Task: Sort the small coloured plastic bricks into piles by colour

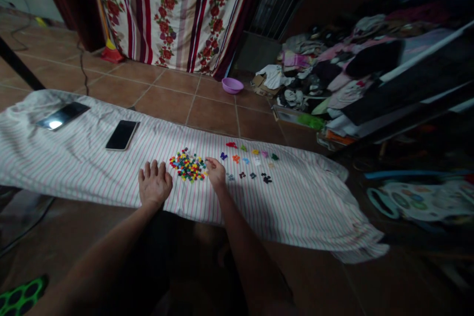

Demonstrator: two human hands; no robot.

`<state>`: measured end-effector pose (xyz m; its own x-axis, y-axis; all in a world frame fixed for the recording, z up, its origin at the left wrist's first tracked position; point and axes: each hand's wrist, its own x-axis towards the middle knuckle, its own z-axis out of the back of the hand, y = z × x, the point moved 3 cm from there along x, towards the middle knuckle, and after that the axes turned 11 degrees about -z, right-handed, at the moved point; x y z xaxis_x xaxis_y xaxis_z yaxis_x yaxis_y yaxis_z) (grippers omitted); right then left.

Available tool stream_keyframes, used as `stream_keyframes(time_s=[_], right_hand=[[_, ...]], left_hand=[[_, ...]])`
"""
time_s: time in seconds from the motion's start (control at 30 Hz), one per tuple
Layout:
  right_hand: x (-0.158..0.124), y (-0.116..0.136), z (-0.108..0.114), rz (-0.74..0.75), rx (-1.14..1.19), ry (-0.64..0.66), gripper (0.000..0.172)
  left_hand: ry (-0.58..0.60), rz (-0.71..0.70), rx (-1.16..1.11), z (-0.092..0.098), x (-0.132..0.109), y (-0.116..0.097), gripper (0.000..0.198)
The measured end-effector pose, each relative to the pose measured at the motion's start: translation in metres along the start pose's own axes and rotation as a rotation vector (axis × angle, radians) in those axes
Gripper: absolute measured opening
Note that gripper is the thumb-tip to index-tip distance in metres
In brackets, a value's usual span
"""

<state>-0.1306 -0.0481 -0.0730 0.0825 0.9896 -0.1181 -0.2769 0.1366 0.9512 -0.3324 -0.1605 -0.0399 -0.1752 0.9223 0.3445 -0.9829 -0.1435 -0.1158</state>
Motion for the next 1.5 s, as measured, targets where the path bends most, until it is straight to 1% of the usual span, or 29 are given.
stream_keyframes(time_s=[0.17,0.37,0.57,0.7,0.93,1.2,1.27,1.37,1.5], right_hand=[[-0.016,-0.008,0.005,-0.084,0.171,-0.001,0.034],[-0.026,-0.006,0.012,-0.21,0.414,-0.053,0.032],[-0.036,-0.002,0.019,-0.273,0.557,-0.009,0.032],[-0.043,-0.004,0.024,-0.274,0.604,-0.019,0.037],[-0.049,-0.006,0.027,-0.279,0.598,-0.01,0.037],[-0.056,-0.003,0.038,-0.212,0.479,-0.033,0.032],[-0.056,-0.003,0.044,-0.199,0.441,-0.054,0.032],[-0.054,-0.005,0.055,-0.182,0.374,-0.091,0.031],[-0.049,-0.009,0.079,-0.163,0.281,-0.177,0.031]], left_hand=[[0.016,0.004,0.01,0.003,0.0,-0.001,0.051],[0.027,-0.003,0.013,0.006,0.0,-0.001,0.052],[0.048,0.008,0.008,0.009,0.001,-0.003,0.053],[0.051,0.015,-0.012,0.01,0.0,-0.005,0.053],[0.033,0.015,-0.021,0.006,-0.001,-0.002,0.053],[0.038,0.002,0.014,0.009,-0.001,-0.004,0.053],[0.049,0.005,0.009,0.009,-0.001,-0.004,0.053],[0.035,0.006,-0.015,0.009,-0.001,-0.003,0.054],[0.034,0.009,-0.026,0.009,0.0,-0.003,0.053]])
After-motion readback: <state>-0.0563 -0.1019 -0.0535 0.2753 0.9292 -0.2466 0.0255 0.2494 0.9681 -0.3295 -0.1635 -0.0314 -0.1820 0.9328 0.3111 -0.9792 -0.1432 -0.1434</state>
